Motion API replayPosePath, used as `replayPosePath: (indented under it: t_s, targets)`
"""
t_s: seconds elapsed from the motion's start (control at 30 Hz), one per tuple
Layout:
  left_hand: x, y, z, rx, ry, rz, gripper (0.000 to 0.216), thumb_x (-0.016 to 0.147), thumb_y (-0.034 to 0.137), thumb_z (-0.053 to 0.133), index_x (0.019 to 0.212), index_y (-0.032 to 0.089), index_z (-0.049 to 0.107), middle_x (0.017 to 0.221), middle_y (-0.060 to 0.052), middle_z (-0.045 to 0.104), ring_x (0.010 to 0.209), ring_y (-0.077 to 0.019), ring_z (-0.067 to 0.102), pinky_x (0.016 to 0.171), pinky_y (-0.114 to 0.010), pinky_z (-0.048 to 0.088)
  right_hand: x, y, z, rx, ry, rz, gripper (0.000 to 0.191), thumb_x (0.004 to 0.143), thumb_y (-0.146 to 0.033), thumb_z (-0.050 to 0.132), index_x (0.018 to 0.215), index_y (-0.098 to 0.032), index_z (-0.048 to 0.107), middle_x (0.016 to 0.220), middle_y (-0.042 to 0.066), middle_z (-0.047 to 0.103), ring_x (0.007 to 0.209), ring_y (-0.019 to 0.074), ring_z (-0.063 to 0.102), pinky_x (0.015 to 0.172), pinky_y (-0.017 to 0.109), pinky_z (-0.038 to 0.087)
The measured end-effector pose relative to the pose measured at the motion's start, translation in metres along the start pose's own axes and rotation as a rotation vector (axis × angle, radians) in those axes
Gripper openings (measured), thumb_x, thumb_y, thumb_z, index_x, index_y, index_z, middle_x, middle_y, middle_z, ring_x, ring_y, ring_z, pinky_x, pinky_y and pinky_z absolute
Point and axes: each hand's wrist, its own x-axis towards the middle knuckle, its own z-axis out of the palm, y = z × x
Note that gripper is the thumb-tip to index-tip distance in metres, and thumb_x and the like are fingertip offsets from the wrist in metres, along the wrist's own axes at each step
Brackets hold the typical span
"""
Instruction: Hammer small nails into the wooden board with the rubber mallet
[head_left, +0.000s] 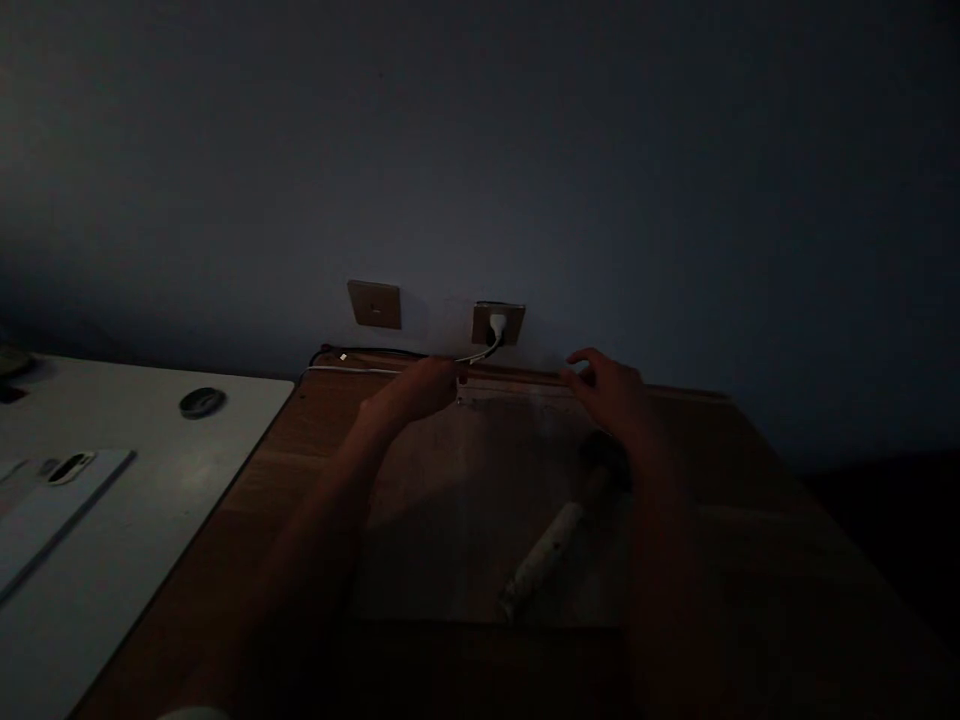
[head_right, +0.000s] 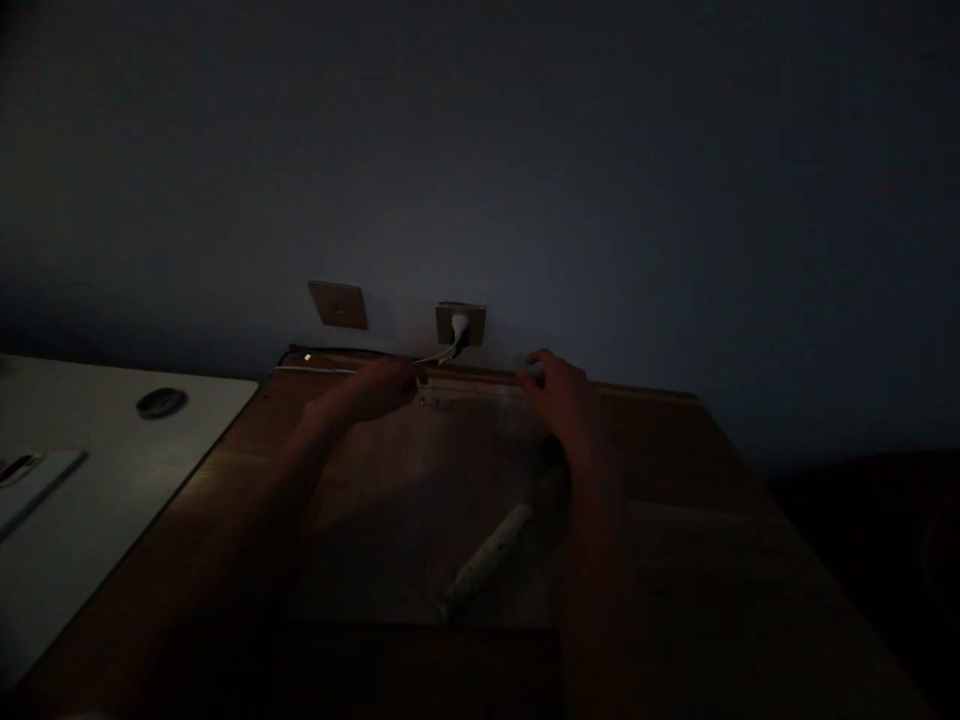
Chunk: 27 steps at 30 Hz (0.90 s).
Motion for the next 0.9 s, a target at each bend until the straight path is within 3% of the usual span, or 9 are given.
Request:
replayPosePath:
  t_s: [0.27,0.43,0.67,0.9]
  targets:
    - [0.004,0.006,0.019,0.031,-0.048,0.001,0.038,0.090,0.006,0.050,0.118,0.020,0.071,0.120,-0.010,0.072,0.104,-0.0198,0.069,0.092,-0.030,0.051,0.003,0.029,0.026,-0.144,-0.309,0.014,0.019,0.093,-0.025,0.063,0.107,-0.016,0.072,0.103,0.012,0.076,0.093,0.0222,0.070,0.076,0.028,0.046]
    - [0.006,0.003,0.023,0.065,-0.046,0.048,0.031,0.088,0.006,0.053,0.105,0.019,0.074,0.113,-0.010,0.072,0.100,-0.0201,0.068,0.091,-0.030,0.051,0.002,0.027,0.030,-0.160,-0.336,0.024,0.011,0.091,-0.020,0.064,0.094,-0.017,0.074,0.101,0.012,0.077,0.093,0.0217,0.071,0.073,0.026,0.044]
    - [0.006,0.007,0.018,0.069,-0.075,0.067,0.026,0.083,0.005,0.051,0.089,0.017,0.073,0.100,-0.009,0.071,0.091,-0.0203,0.066,0.083,-0.029,0.050,0.004,0.026,0.037,-0.191,-0.334,0.043,0.016,0.089,-0.013,0.061,0.095,-0.016,0.075,0.103,0.013,0.077,0.094,0.0223,0.071,0.075,0.027,0.044]
    - [0.008,0.002,0.023,0.068,-0.065,0.066,0.024,0.081,0.005,0.051,0.086,0.017,0.071,0.098,-0.009,0.071,0.090,-0.0211,0.067,0.080,-0.029,0.050,0.005,0.028,0.038,-0.209,-0.317,0.066,0.015,0.089,-0.014,0.060,0.093,-0.015,0.074,0.100,0.016,0.076,0.089,0.0242,0.070,0.073,0.029,0.045]
